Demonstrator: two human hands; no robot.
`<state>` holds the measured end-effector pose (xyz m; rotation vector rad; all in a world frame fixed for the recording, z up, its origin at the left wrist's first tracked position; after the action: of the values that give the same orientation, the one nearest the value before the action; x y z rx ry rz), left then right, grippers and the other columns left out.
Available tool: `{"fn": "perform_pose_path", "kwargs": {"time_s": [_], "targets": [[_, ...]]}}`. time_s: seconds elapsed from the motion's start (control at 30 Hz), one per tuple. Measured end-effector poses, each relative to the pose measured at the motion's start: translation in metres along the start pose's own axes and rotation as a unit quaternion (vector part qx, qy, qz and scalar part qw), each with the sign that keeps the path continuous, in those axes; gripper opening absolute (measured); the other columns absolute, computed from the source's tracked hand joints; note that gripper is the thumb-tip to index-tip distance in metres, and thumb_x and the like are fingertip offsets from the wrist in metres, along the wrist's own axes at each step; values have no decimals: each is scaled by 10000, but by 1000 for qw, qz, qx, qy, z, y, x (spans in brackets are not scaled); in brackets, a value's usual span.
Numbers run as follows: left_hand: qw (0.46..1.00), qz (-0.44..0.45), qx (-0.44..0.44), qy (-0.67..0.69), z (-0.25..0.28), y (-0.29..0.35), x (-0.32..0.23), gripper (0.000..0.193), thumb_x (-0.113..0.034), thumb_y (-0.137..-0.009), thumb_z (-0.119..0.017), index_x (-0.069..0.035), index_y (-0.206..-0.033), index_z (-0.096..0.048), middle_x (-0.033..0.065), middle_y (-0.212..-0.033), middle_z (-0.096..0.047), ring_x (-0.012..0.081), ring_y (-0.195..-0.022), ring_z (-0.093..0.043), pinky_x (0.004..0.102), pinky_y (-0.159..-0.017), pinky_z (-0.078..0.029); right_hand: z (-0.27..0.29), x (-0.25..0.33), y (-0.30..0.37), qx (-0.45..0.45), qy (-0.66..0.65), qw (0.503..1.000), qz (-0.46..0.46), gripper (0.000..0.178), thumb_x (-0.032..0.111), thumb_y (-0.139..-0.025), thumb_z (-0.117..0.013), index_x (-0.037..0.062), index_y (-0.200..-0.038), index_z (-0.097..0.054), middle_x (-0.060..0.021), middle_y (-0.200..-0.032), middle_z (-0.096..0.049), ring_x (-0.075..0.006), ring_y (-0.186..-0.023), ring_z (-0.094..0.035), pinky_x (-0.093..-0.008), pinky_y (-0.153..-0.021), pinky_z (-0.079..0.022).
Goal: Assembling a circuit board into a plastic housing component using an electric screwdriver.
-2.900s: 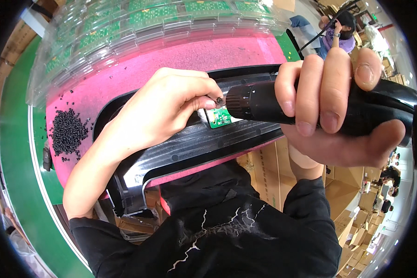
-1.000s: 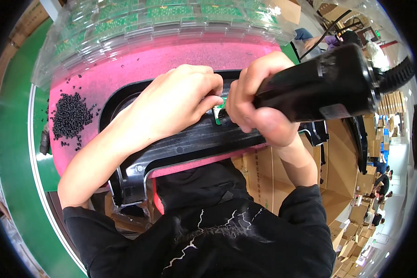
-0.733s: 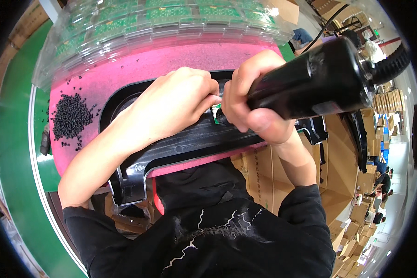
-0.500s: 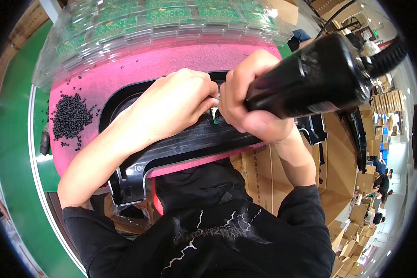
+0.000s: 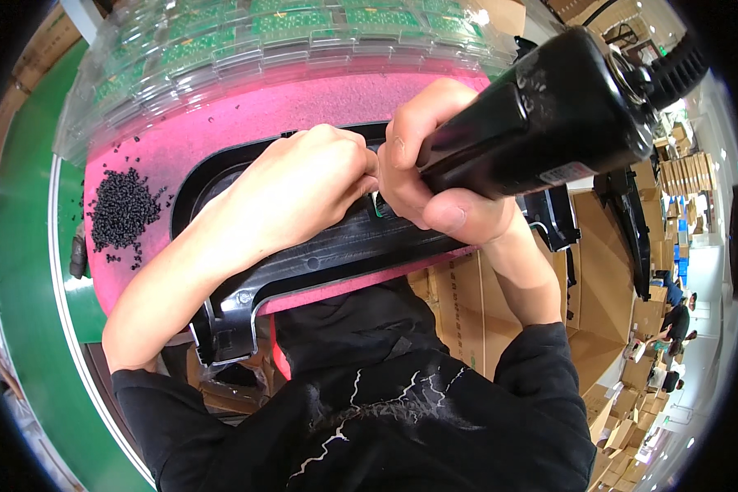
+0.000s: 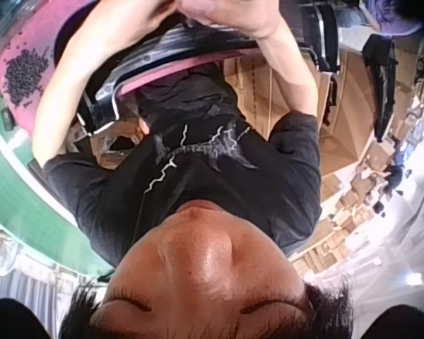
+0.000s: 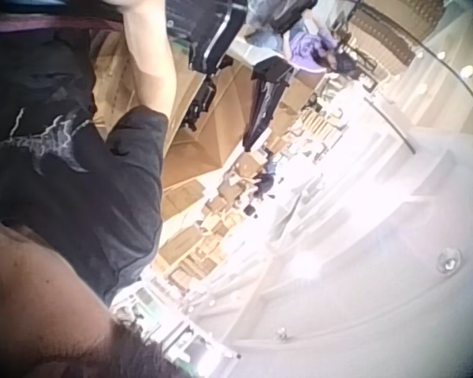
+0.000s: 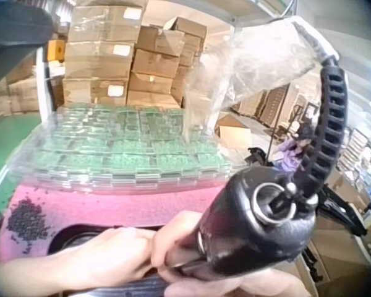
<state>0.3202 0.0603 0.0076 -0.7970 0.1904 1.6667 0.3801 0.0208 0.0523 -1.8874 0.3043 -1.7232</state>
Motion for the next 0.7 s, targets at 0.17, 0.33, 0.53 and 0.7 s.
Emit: {"fn": "perform_pose_path", "kwargs": {"time_s": [0.17,0.33,0.53,0.7], "targets": [[1000,8,-7,3,1,1,1,128,-114,-869,-648,10,-870,-680,211,-847,-671,406,-840,-655,474,-706,-547,2,-3,2,-1,-13,1000,-9,403,244,-840,-782,30,-1018,-490,-5,-623,-481,-80,-487,-439,-236,-450,-383],[999,34,15,-11,3,1,1,130,-105,-863,-651,24,-856,-668,214,-848,-665,410,-834,-653,475,-701,-547,2,-4,5,-3,-23,1000,-19,406,245,-838,-785,39,-1022,-488,-5,-624,-476,-77,-493,-432,-234,-449,-373],[998,43,44,-21,-1,-1,3,140,-110,-843,-686,27,-853,-655,201,-848,-668,397,-856,-657,466,-730,-545,2,-2,4,-10,-27,999,-30,409,245,-829,-785,31,-1017,-491,-9,-628,-485,-80,-497,-437,-234,-450,-373],[998,22,55,-20,-3,-2,-1,142,-107,-829,-705,21,-849,-647,182,-847,-667,385,-864,-655,457,-737,-535,5,0,7,-23,-27,998,-43,413,244,-819,-784,19,-1010,-495,-14,-633,-496,-85,-500,-444,-235,-451,-375]]}}
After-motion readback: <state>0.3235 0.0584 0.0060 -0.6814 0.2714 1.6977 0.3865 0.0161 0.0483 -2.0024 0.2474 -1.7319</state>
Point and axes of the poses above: each hand's wrist, its own y-axis away from the middle knuckle, its own z-axis out of the back of the hand, x = y × z, the point moved 9 cm from there along -y, towards the middle knuckle
